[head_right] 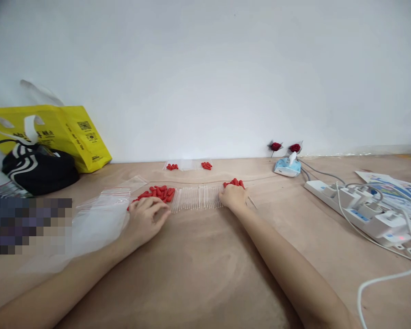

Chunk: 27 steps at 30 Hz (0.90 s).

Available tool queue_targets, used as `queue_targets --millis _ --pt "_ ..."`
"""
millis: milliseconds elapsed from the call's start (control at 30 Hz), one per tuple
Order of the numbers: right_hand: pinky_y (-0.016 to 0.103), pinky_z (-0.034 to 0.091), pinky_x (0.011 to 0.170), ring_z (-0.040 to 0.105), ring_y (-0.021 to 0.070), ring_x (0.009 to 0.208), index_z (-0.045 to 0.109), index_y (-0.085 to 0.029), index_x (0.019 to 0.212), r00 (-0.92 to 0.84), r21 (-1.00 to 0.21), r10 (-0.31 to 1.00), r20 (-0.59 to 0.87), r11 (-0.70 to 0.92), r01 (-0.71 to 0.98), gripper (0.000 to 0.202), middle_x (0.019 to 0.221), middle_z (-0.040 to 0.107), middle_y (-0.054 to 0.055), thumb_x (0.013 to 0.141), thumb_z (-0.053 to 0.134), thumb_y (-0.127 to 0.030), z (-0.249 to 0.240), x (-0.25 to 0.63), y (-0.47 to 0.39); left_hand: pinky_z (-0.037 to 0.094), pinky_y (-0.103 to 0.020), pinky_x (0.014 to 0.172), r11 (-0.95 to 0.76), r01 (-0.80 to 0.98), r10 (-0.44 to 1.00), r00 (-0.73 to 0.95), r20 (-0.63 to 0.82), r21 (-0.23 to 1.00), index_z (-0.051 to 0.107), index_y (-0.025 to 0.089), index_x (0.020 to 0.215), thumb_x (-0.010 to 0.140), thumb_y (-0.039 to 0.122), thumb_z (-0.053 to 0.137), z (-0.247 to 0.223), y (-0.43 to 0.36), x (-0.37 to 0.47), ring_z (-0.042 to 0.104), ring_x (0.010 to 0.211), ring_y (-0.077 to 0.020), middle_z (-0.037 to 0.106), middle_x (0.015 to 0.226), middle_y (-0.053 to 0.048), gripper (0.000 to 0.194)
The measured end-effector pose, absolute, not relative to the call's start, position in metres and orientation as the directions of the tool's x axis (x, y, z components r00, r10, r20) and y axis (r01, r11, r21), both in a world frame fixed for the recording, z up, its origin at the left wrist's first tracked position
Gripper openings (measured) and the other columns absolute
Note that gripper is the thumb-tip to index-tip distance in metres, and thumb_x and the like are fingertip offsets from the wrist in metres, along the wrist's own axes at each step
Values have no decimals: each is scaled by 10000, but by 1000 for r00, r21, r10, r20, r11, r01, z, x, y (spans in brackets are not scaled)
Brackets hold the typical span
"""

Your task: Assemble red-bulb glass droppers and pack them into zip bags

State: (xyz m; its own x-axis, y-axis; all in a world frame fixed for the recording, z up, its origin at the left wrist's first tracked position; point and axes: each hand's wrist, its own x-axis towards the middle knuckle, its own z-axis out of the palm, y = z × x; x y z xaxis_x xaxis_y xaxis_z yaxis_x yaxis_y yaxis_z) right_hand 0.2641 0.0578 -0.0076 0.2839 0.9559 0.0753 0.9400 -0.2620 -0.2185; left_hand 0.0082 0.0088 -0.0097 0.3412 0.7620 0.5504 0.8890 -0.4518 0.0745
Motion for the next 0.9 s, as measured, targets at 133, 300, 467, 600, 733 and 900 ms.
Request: queue_targets --millis 133,300,467,600,733,900 --pt "421 329 809 547 270 939 647 -178 837 292 -253 955 51 -270 929 280 952 634 114 748 441 -344 -8 265 58 296 -407 768 -217 975 818 155 554 48 613 211 863 747 357 535 -2 28 -11 473 954 -270 586 953 -69 202" --pt "411 306 811 549 265 927 653 -189 765 286 -255 954 85 -256 932 253 902 646 101 761 439 -324 -6 264 54 295 -409 761 -74 997 855 61 514 5 603 203 803 733 471 500 9 39 -17 457 939 -288 573 927 -86 295" --pt "352 266 778 549 217 829 638 -181 682 42 -241 954 297 33 970 263 779 653 82 779 456 -344 -1 254 25 297 -424 754 -38 999 886 34 462 0 617 192 693 726 497 477 15 47 -15 466 905 -294 579 875 -91 337" --pt "307 223 714 515 157 746 607 -184 645 -335 -183 848 411 437 881 242 689 626 25 785 498 -348 -5 247 -11 297 -436 759 -58 997 864 71 498 -41 620 188 613 730 431 477 13 51 -16 469 899 -292 585 858 -91 305" --pt "298 197 668 486 139 679 604 -192 656 -492 -142 769 409 586 798 216 632 602 -3 776 540 -360 -14 249 -28 310 -446 742 -106 993 819 116 562 -49 616 186 588 729 388 489 14 46 -18 479 881 -300 593 829 -90 277" --pt "295 210 660 487 133 689 618 -205 680 -514 -178 747 421 624 761 214 646 598 -7 781 552 -381 -20 255 -28 338 -414 748 -392 920 730 325 601 -21 587 183 598 730 318 508 16 17 -9 500 833 -254 584 767 -57 205"
